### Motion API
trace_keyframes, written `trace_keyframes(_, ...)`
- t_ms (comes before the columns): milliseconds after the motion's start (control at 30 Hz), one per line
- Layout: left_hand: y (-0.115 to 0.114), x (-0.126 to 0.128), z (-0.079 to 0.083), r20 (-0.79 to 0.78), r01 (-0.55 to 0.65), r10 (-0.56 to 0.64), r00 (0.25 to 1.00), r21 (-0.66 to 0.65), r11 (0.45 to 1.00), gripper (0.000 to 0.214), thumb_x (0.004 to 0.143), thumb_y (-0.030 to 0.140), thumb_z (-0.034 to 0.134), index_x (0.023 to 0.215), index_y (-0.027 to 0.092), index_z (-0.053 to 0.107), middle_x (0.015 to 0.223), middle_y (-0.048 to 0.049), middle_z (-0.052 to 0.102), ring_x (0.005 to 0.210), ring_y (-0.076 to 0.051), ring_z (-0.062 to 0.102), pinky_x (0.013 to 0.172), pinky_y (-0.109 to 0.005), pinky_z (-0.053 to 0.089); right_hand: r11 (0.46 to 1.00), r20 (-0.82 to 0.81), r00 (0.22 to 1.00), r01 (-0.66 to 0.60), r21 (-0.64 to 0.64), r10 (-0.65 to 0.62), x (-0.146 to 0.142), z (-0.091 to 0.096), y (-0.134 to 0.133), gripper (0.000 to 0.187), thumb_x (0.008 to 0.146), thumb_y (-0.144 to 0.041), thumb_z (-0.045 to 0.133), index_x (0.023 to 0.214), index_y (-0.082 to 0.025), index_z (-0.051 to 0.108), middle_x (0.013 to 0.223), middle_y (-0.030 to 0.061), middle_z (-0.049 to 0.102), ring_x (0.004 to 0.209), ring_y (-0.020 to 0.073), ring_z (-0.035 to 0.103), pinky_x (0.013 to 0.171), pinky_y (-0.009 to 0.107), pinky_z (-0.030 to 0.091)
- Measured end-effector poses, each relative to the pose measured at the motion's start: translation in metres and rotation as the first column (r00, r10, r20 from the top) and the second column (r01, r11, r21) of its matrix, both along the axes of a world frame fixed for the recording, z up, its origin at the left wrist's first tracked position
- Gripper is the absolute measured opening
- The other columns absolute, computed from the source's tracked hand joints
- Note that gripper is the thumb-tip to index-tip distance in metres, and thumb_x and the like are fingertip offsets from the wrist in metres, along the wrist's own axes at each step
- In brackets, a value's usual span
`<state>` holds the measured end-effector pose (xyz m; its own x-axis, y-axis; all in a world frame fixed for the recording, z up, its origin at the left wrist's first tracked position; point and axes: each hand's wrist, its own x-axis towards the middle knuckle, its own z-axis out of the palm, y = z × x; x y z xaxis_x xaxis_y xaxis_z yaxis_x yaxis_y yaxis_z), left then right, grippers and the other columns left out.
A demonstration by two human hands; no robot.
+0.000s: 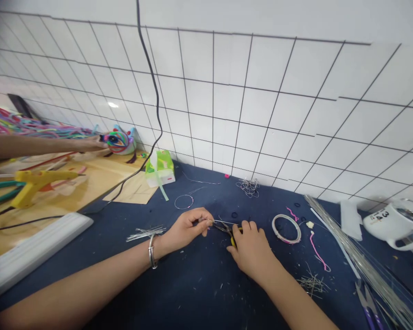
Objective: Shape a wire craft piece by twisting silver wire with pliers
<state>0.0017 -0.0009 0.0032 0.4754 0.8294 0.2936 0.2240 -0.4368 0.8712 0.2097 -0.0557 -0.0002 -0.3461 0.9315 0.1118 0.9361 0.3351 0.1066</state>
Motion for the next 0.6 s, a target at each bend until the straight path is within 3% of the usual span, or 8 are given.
trace_keyframes(233, -0.002, -0.002, 0.015, 0.0, -0.017, 0.017, 1.0, 0.075, 0.997, 0.016, 0.083, 0.022, 0.046, 0.075, 0.016, 0.06, 0.064, 0.0006, 0.055, 0.063, -0.009, 0.052, 0.064, -0.021, 0.039, 0.998, 0.049, 0.999, 0.003, 0.069, -0.007, -0.005, -0.006, 0.006, 0.024, 0.082, -0.028, 0.043, 0.103, -0.02, 0.053, 0.089, 0.0105, 0.052, 0.086, 0.0243, 0.046, 0.071, 0.035, 0.034)
trace_keyframes(433, -0.012, -0.009, 0.037, 0.028, -0.027, 0.024, 0.999, 0.105, 0.994, 0.018, 0.083, 0.023, 0.046, 0.074, 0.016, 0.059, 0.063, 0.0008, 0.056, 0.064, -0.01, 0.052, 0.065, -0.022, 0.039, 0.994, -0.164, 0.982, 0.101, 0.042, -0.093, 0.003, -0.014, 0.014, 0.019, 0.083, -0.033, 0.045, 0.089, -0.017, 0.054, 0.087, 0.0084, 0.05, 0.085, 0.0207, 0.047, 0.073, 0.032, 0.036)
trace_keyframes(600, -0.018, -0.018, 0.059, 0.056, -0.026, 0.019, 0.998, 0.128, 0.991, 0.016, 0.082, 0.023, 0.046, 0.075, 0.016, 0.059, 0.062, 0.001, 0.056, 0.061, -0.009, 0.052, 0.063, -0.022, 0.04, 0.998, -0.256, 0.965, 0.063, 0.031, -0.053, 0.003, 0.009, 0.01, 0.024, 0.086, -0.033, 0.04, 0.102, -0.018, 0.051, 0.091, 0.0068, 0.051, 0.082, 0.0162, 0.049, 0.07, 0.027, 0.038)
